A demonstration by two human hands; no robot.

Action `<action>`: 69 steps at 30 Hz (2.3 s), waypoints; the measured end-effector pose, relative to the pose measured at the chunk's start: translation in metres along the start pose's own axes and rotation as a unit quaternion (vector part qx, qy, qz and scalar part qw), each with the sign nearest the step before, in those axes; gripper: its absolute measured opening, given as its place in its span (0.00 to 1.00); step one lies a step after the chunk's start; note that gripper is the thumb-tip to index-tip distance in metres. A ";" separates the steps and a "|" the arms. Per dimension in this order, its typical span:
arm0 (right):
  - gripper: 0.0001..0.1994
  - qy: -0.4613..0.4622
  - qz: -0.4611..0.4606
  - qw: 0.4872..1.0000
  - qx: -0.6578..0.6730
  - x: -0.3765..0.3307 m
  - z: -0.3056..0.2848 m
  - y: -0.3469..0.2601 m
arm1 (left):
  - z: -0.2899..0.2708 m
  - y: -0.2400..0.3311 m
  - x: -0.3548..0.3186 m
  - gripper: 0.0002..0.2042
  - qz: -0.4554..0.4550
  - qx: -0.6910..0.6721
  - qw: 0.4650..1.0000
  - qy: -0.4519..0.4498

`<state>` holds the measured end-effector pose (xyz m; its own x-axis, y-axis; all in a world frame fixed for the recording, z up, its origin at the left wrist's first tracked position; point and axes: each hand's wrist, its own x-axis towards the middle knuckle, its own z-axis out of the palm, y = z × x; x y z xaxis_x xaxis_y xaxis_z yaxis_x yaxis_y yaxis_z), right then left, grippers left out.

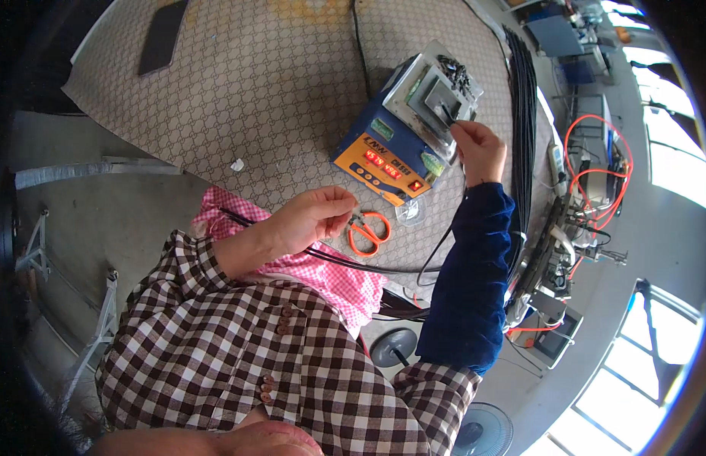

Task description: Stripping the insulation from the ends of black electrical cables using a manual stripping machine.

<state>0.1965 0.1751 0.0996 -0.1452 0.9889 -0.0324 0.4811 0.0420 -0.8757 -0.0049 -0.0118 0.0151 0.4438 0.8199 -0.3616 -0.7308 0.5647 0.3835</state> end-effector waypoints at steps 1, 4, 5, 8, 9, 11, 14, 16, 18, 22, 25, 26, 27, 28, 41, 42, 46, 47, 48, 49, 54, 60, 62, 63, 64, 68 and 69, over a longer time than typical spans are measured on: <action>0.06 0.007 -0.005 1.000 -0.020 0.000 0.002 0.001 | -0.001 0.000 0.000 0.05 0.000 -0.002 1.000 -0.001; 0.06 0.033 -0.019 0.998 -0.047 -0.001 0.004 0.003 | -0.001 0.000 0.001 0.05 -0.003 -0.006 1.000 -0.006; 0.05 0.036 -0.021 0.998 -0.054 -0.001 0.004 0.003 | -0.001 0.000 0.001 0.05 -0.003 -0.007 1.000 -0.005; 0.05 0.043 -0.026 0.996 -0.073 0.000 0.003 0.006 | -0.001 -0.001 0.001 0.05 -0.002 -0.007 1.000 -0.005; 0.05 0.043 -0.029 0.996 -0.077 0.002 0.002 0.008 | -0.001 -0.001 0.001 0.05 -0.002 -0.006 1.000 -0.006; 0.05 0.044 -0.031 0.995 -0.081 0.003 0.001 0.010 | 0.002 0.001 -0.001 0.05 -0.003 -0.006 1.000 0.007; 0.05 0.046 -0.027 0.995 -0.082 0.003 0.001 0.011 | 0.003 0.001 0.000 0.05 -0.004 -0.003 1.000 0.004; 0.05 0.046 -0.023 0.995 -0.083 0.002 0.001 0.011 | 0.002 0.001 0.000 0.05 -0.003 -0.004 1.000 0.001; 0.05 0.041 -0.022 0.995 -0.082 0.002 0.000 0.009 | 0.002 0.000 0.001 0.05 -0.003 -0.009 1.000 0.003; 0.05 0.037 -0.011 0.997 -0.062 -0.001 0.001 0.005 | 0.002 -0.001 0.000 0.05 -0.004 -0.006 1.000 0.001; 0.06 0.017 0.012 1.000 0.010 -0.007 -0.001 -0.001 | 0.003 0.000 0.000 0.05 -0.003 -0.005 1.000 0.006; 0.06 0.014 0.013 0.999 0.027 -0.008 -0.002 -0.002 | 0.004 0.001 -0.001 0.06 -0.005 -0.006 1.000 0.006; 0.06 0.011 0.013 0.999 0.044 -0.010 -0.003 -0.003 | 0.005 0.001 -0.001 0.06 -0.005 -0.007 1.000 0.006; 0.06 0.008 0.012 0.998 0.061 -0.013 -0.003 -0.003 | 0.004 -0.001 -0.001 0.06 -0.002 -0.008 1.000 -0.006; 0.04 -0.049 0.035 0.972 0.226 -0.047 0.013 -0.019 | 0.006 0.000 0.000 0.05 0.009 -0.006 0.999 -0.044; 0.04 -0.058 0.040 0.970 0.234 -0.050 0.014 -0.019 | 0.007 0.001 0.000 0.05 0.008 -0.003 0.999 -0.049; 0.04 -0.082 0.054 0.958 0.269 -0.061 0.020 -0.021 | 0.008 -0.001 -0.002 0.05 0.003 0.006 0.998 -0.055; 0.04 -0.091 0.058 0.954 0.280 -0.063 0.021 -0.021 | 0.009 0.000 -0.003 0.05 0.001 0.006 0.999 -0.053; 0.04 -0.088 0.064 0.953 0.284 -0.067 0.023 -0.022 | 0.011 0.001 -0.005 0.05 0.000 0.007 0.999 -0.051; 0.04 -0.094 0.067 0.950 0.290 -0.069 0.026 -0.023 | 0.013 0.002 -0.006 0.05 -0.002 0.008 0.999 -0.049; 0.06 -0.133 0.091 0.933 0.320 -0.082 0.029 -0.030 | 0.018 0.004 -0.009 0.05 -0.001 -0.001 0.999 -0.040; 0.09 -0.143 0.119 0.924 0.335 -0.100 0.046 -0.034 | 0.016 0.009 -0.008 0.05 0.054 0.009 0.997 -0.050; 0.07 -0.152 0.110 0.918 0.348 -0.106 0.052 -0.031 | 0.015 0.012 -0.008 0.05 0.069 0.008 0.997 -0.047; 0.07 -0.155 0.106 0.911 0.366 -0.108 0.055 -0.027 | 0.015 0.014 -0.007 0.05 0.077 0.005 0.996 -0.046; 0.07 -0.171 0.104 0.905 0.376 -0.110 0.057 -0.024 | 0.016 0.018 -0.009 0.05 0.079 0.012 0.996 -0.044; 0.05 -0.177 0.117 0.886 0.413 -0.117 0.064 -0.015 | 0.021 0.028 -0.012 0.07 0.103 0.016 0.993 -0.051; 0.04 -0.179 0.123 0.878 0.427 -0.118 0.065 -0.013 | 0.024 0.030 -0.014 0.07 0.106 0.018 0.993 -0.046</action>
<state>0.1510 0.0482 0.0833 -0.4644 0.8381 -0.2862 -0.2648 -0.4398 -0.8582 -0.0205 -0.0036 0.0518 0.3286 0.9249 -0.1914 -0.7948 0.3802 0.4729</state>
